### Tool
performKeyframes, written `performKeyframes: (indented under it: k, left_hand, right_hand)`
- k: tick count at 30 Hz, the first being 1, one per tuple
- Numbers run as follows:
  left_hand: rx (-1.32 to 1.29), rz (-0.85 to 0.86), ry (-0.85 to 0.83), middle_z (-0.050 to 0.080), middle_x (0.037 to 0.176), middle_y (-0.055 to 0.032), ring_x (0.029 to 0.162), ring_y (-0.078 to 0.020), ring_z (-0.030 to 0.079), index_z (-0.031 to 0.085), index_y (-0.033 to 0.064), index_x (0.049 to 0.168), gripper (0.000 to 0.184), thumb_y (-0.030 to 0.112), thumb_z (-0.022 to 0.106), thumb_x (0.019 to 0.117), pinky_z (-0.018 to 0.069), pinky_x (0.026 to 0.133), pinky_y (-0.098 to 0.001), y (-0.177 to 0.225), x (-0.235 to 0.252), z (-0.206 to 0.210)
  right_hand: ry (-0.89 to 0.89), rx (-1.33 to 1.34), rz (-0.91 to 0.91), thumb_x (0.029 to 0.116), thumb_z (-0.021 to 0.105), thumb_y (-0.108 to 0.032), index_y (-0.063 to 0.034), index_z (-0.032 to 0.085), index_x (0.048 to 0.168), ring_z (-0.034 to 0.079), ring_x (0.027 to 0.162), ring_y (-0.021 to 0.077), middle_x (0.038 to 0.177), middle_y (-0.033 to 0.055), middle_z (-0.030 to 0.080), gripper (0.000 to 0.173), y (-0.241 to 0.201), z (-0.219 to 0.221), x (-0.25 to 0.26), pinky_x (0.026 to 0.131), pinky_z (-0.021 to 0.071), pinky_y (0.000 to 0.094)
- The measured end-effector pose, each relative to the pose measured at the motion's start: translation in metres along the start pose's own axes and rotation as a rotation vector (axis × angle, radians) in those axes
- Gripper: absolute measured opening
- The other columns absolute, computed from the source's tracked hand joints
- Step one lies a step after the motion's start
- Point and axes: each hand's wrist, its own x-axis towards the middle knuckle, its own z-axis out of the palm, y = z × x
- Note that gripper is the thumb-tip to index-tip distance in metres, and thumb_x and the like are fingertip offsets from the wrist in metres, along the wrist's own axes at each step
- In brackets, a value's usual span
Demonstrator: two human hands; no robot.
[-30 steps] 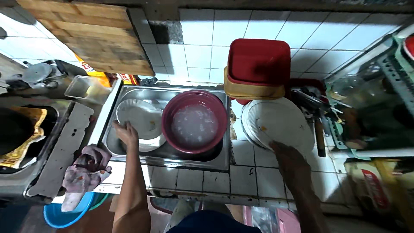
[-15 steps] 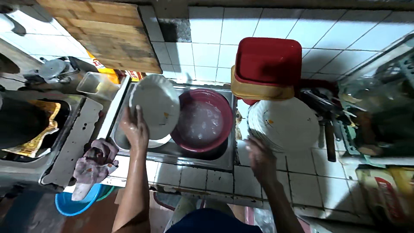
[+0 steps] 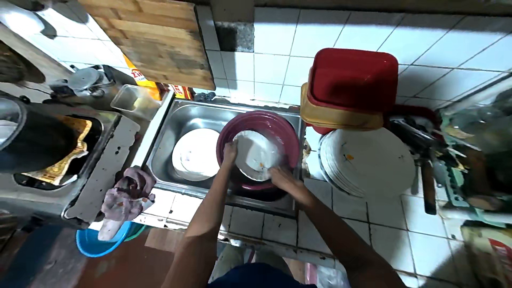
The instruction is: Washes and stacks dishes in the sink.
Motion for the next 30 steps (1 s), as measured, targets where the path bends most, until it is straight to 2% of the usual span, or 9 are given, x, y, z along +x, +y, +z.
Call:
performKeyframes:
  k: [6,8,10,14,17,23,25,28,30]
  left_hand:
    - [-0.375,-0.144,-0.007,0.058,0.135,-0.0257,0.120,-0.0310,0.058,0.050,-0.0053,0.141,0.048,0.032,0.048,0.1102,0.0463,0.104,-0.0478,-0.028,0.033,0.025]
    - [-0.354,-0.122,0.043,0.052,0.145,-0.0265,0.132,-0.0353,0.053,0.045,-0.0030,0.147,0.051,0.030,0.052,0.1089,0.0414,0.111,-0.0506,-0.031,0.042,0.028]
    - [-0.287,-0.130,0.070,0.051,0.146,-0.0287,0.135,-0.0391,0.050,0.045,-0.0041,0.147,0.052,0.029,0.054,0.1079,0.0399,0.113,-0.0535,-0.033,0.046,0.031]
    - [-0.226,-0.131,0.016,0.050,0.147,-0.0288,0.137,-0.0376,0.049,0.045,-0.0053,0.148,0.045,0.021,0.048,0.1104,0.0388,0.115,-0.0499,-0.038,0.045,0.031]
    - [-0.234,-0.126,0.057,0.050,0.146,-0.0323,0.138,-0.0397,0.048,0.046,-0.0098,0.145,0.047,0.023,0.046,0.1112,0.0363,0.116,-0.0495,-0.028,0.041,0.032]
    - [-0.058,-0.162,-0.043,0.044,0.152,-0.0319,0.144,-0.0371,0.042,0.039,-0.0132,0.149,0.046,0.011,0.043,0.1102,0.0320,0.121,-0.0433,-0.031,0.036,0.030]
    - [-0.075,-0.155,-0.064,0.047,0.149,-0.0323,0.142,-0.0389,0.045,0.042,-0.0138,0.147,0.047,0.010,0.050,0.1070,0.0341,0.120,-0.0454,-0.048,0.039,0.036]
    - [-0.160,-0.164,-0.035,0.047,0.151,-0.0289,0.142,-0.0367,0.045,0.043,-0.0095,0.149,0.046,0.013,0.046,0.1089,0.0337,0.120,-0.0459,-0.056,0.043,0.040]
    - [-0.113,-0.282,-0.021,0.040,0.160,-0.0215,0.150,-0.0321,0.036,0.039,-0.0031,0.154,0.047,0.018,0.037,0.1130,0.0262,0.124,-0.0448,-0.028,0.031,0.036]
  right_hand:
    - [0.209,-0.043,0.249,0.1012,0.048,0.000,0.0076,0.046,0.148,0.030,0.147,0.0523,0.158,0.0344,0.031,0.047,0.008,0.012,0.078,0.115,0.0296,0.0669]
    - [0.114,-0.012,0.147,0.1030,0.043,-0.003,0.0034,0.027,0.159,0.017,0.153,0.0510,0.167,0.0309,0.015,0.059,-0.014,0.027,0.075,0.118,0.0236,0.0689]
    - [0.001,-0.008,-0.042,0.1026,0.048,-0.007,0.0030,0.031,0.158,0.024,0.153,0.0474,0.167,0.0261,0.021,0.059,-0.023,0.035,0.054,0.118,0.0268,0.0670]
    - [-0.065,-0.111,0.037,0.1001,0.052,-0.058,0.0053,0.032,0.157,0.016,0.155,0.0454,0.165,0.0275,0.026,0.088,0.018,0.001,0.044,0.123,0.0128,0.0665]
    - [0.000,-0.127,0.155,0.1021,0.044,-0.063,0.0050,0.021,0.160,0.000,0.158,0.0428,0.169,0.0275,0.008,0.092,0.034,-0.014,0.091,0.125,-0.0018,0.0624]
    - [0.250,0.181,-0.007,0.1059,0.051,-0.023,0.0032,0.043,0.153,0.022,0.155,0.0418,0.162,0.0272,0.033,0.054,-0.015,0.040,0.141,0.127,0.0115,0.0549]
    - [0.252,0.143,-0.177,0.1075,0.047,-0.027,-0.0018,0.039,0.157,0.020,0.156,0.0392,0.164,0.0215,0.033,0.056,-0.029,0.050,0.127,0.126,0.0026,0.0617]
    - [0.133,-0.133,-0.169,0.1087,0.041,-0.043,-0.0122,0.036,0.161,0.027,0.154,0.0407,0.165,0.0171,0.034,0.061,-0.009,0.032,0.100,0.122,0.0122,0.0697]
    - [0.084,-0.185,-0.027,0.1070,0.044,-0.049,-0.0061,0.048,0.153,0.037,0.147,0.0462,0.156,0.0234,0.046,0.063,0.025,0.008,0.096,0.118,0.0222,0.0703]
